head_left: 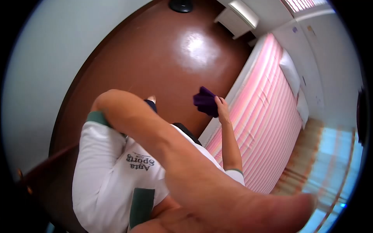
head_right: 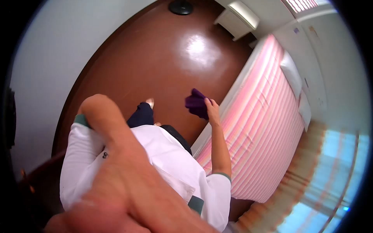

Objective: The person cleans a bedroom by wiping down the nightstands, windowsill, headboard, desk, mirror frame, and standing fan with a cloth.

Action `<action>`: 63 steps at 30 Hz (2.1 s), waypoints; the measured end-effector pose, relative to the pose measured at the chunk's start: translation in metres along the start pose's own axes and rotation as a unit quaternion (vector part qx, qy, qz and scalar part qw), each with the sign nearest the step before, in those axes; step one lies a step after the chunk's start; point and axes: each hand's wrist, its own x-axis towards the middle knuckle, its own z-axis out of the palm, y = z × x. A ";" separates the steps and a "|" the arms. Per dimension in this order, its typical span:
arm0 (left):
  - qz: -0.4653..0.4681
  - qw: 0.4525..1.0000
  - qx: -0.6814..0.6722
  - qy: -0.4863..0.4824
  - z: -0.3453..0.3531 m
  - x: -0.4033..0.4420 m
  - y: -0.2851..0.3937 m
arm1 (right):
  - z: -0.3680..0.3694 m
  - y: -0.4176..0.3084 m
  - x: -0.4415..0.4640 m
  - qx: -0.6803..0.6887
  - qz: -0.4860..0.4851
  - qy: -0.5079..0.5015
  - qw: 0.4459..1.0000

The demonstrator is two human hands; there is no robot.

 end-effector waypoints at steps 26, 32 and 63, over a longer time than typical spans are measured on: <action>-0.191 0.787 0.257 0.527 -0.772 0.028 0.143 | -0.261 -0.170 0.538 0.454 -0.043 0.157 0.876; -0.213 0.481 0.269 0.807 -0.943 -0.127 0.089 | -0.337 -0.289 0.742 0.530 -0.073 0.122 0.836; -0.502 0.419 0.448 0.610 -1.590 -0.127 -0.038 | -0.386 -0.451 1.425 -0.518 -0.233 0.349 0.746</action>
